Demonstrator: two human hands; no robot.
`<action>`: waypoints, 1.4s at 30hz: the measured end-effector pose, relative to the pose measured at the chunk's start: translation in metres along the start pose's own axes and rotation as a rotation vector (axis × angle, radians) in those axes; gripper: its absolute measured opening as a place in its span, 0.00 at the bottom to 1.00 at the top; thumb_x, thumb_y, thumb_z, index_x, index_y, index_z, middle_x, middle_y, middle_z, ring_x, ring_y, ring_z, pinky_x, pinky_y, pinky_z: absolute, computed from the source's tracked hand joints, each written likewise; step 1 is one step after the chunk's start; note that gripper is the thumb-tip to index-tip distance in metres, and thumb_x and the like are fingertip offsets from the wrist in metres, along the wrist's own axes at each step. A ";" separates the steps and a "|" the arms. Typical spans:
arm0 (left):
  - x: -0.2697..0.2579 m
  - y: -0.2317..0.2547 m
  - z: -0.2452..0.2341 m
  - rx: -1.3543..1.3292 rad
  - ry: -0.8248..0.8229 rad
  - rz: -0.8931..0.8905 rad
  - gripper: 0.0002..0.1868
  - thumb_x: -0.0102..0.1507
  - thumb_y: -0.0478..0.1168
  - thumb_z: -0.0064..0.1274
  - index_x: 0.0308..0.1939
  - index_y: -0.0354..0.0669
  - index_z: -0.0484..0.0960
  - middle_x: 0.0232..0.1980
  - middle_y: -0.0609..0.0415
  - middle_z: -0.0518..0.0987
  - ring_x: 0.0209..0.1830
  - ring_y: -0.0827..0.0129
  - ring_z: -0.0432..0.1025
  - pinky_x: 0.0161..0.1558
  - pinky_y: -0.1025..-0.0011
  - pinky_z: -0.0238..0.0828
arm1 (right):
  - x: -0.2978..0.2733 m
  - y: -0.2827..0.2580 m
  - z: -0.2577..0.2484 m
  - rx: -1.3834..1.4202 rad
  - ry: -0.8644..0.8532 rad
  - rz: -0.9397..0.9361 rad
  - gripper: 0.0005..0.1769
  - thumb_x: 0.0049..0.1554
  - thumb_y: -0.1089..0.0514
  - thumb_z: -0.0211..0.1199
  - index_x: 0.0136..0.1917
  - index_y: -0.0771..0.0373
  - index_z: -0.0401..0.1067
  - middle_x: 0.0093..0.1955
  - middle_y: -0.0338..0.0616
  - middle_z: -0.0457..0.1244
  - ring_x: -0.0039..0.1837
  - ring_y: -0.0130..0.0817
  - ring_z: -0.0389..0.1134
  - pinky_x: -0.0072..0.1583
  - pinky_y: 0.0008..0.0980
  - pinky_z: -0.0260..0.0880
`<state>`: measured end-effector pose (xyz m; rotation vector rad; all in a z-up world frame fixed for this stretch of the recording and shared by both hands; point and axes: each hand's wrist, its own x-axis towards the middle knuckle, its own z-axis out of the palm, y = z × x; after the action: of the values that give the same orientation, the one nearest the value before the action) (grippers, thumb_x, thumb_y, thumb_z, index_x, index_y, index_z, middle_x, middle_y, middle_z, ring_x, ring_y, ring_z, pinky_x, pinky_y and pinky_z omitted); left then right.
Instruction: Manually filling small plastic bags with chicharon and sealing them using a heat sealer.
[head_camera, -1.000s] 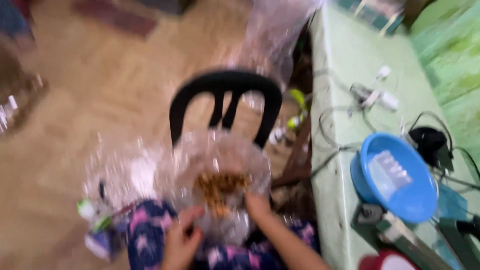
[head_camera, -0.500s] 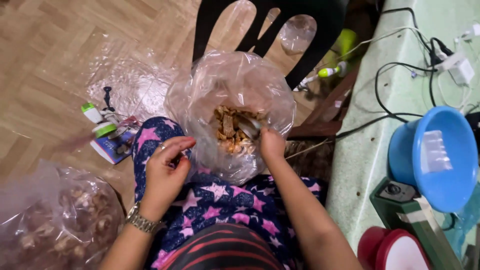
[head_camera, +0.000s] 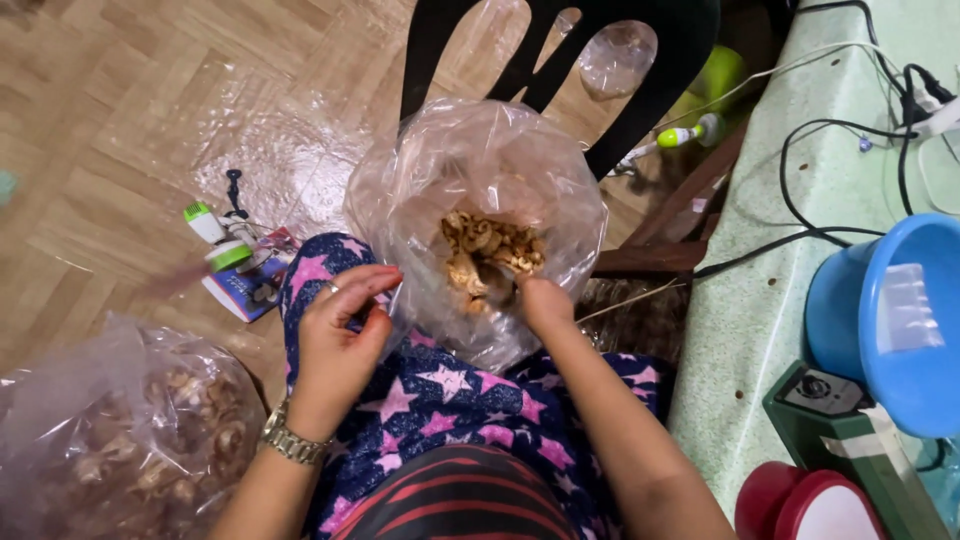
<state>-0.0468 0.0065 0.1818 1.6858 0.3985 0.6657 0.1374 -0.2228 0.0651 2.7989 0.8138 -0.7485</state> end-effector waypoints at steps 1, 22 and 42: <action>0.000 0.000 -0.001 0.003 0.001 0.004 0.19 0.47 0.24 0.46 0.38 0.43 0.81 0.40 0.50 0.78 0.41 0.58 0.72 0.42 0.68 0.66 | 0.000 -0.003 -0.003 0.002 0.003 -0.002 0.10 0.51 0.59 0.48 0.44 0.55 0.68 0.39 0.47 0.64 0.47 0.46 0.68 0.47 0.42 0.69; -0.006 -0.005 0.002 0.019 -0.011 -0.052 0.19 0.47 0.25 0.48 0.38 0.45 0.81 0.41 0.49 0.78 0.41 0.60 0.72 0.39 0.72 0.68 | 0.020 -0.016 0.074 0.661 -0.033 0.116 0.21 0.48 0.55 0.57 0.55 0.60 0.65 0.52 0.59 0.62 0.59 0.57 0.59 0.58 0.49 0.60; 0.022 0.018 0.045 0.022 -0.084 0.226 0.23 0.45 0.23 0.45 0.44 0.41 0.78 0.45 0.46 0.76 0.46 0.52 0.70 0.47 0.63 0.66 | 0.030 0.064 0.120 1.092 0.212 0.150 0.24 0.42 0.60 0.67 0.53 0.65 0.68 0.48 0.55 0.63 0.54 0.43 0.63 0.52 0.39 0.63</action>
<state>-0.0032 -0.0197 0.1989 1.7892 0.1565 0.7542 0.1425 -0.2931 -0.0547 3.8740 0.1811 -1.1292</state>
